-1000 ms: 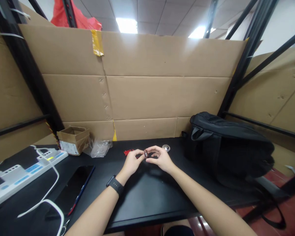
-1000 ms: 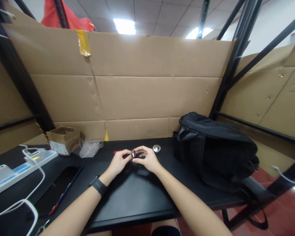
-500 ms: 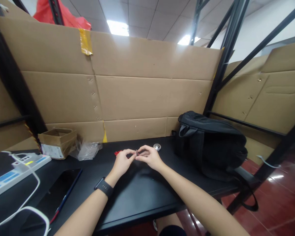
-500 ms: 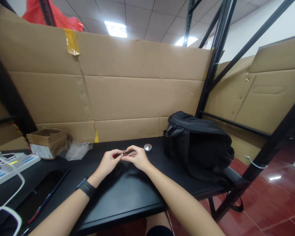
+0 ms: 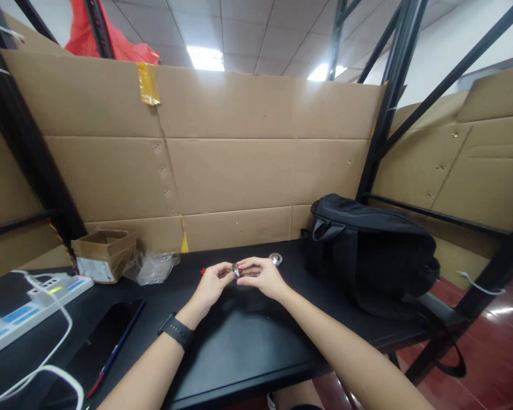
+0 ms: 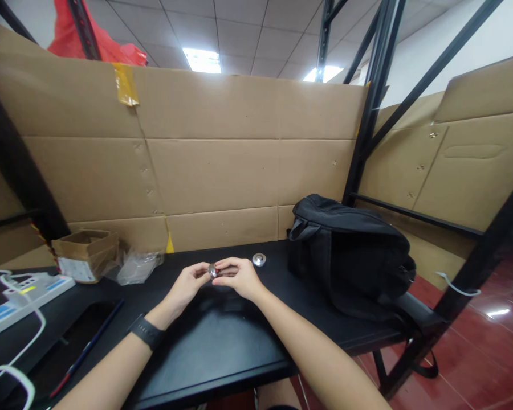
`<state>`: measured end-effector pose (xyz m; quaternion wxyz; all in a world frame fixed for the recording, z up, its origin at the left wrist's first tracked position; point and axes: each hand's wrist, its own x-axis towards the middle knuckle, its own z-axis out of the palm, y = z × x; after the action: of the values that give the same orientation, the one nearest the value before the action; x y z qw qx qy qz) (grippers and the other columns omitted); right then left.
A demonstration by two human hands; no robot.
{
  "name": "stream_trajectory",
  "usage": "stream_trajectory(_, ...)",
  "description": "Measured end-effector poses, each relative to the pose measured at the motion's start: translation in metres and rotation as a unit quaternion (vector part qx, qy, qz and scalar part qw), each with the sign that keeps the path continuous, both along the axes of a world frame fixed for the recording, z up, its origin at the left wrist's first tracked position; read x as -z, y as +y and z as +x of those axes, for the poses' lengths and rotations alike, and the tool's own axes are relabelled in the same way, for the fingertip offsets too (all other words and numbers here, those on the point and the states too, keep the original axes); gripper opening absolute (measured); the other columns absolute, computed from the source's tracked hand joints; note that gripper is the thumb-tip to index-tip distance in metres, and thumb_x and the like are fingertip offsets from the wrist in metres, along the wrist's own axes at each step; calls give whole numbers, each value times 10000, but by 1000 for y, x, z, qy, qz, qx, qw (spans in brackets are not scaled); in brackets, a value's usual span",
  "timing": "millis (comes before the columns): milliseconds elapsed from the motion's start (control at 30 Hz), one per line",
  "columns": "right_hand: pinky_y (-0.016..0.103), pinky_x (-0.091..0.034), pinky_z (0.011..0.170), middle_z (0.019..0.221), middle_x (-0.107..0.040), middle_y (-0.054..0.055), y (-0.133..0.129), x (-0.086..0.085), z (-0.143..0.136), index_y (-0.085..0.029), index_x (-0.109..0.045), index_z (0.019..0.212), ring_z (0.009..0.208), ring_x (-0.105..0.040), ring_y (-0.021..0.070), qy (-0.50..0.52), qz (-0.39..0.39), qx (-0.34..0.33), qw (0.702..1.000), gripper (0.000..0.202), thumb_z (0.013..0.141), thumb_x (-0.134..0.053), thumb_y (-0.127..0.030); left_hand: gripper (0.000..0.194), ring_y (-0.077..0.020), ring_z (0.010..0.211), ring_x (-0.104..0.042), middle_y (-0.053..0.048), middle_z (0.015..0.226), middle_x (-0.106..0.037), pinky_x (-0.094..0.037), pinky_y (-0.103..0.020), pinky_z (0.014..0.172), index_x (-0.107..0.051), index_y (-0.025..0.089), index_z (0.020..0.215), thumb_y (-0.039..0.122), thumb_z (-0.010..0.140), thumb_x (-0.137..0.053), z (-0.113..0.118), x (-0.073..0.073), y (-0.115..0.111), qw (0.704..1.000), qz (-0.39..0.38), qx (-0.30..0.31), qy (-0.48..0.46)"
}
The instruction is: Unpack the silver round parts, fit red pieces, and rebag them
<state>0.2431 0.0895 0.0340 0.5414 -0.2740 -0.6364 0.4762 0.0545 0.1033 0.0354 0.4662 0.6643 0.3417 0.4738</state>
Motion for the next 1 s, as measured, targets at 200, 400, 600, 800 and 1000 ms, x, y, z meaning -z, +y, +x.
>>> stream_trajectory(200, 423, -573, 906, 1102, -745, 111, 2, 2, 5, -181, -762, 899, 988, -719, 264, -66, 47, 48, 996, 416, 564, -921, -371, 369, -224, 864, -720, -92, 910, -766, -548, -329, 822, -682, 151, 922, 428, 712, -808, 1, 3, -1, 1000, -23, -8, -3)
stream_trajectory(400, 422, -582, 877, 1123, -738, 130, 8, 5, 8, -162, -762, 894, 951, -731, 266, -50, 31, 12, 998, 433, 542, -930, -351, 403, -190, 770, -727, -38, 792, -758, -544, -299, 765, -546, 186, 951, 379, 718, -812, 1, 7, 2, 999, -17, -3, -30)
stream_trajectory(600, 440, -574, 911, 1139, -732, 141, 11, 2, 7, -150, -759, 902, 979, -729, 277, -65, 25, -14, 997, 441, 548, -926, -353, 413, -187, 793, -733, -39, 807, -767, -536, -287, 777, -529, 190, 996, 366, 737, -798, -2, 5, 3, 1000, -2, -4, -17)
stream_trajectory(800, 475, -557, 960, 1147, -734, 144, 13, 6, 10, -154, -762, 906, 1013, -725, 295, -55, 0, -20, 998, 446, 542, -929, -351, 448, -218, 810, -742, -51, 817, -770, -547, -320, 775, -531, 190, 1011, 406, 722, -796, 0, 2, 4, 1000, -7, -12, -3)
stream_trajectory(1000, 497, -534, 1004, 1165, -730, 141, 16, 13, 15, -159, -767, 887, 1047, -716, 305, -37, -30, -25, 999, 436, 524, -937, -331, 448, -207, 779, -740, -42, 781, -769, -542, -319, 775, -532, 189, 1014, 370, 708, -806, 4, 8, 14, 1000, -2, 4, -1)
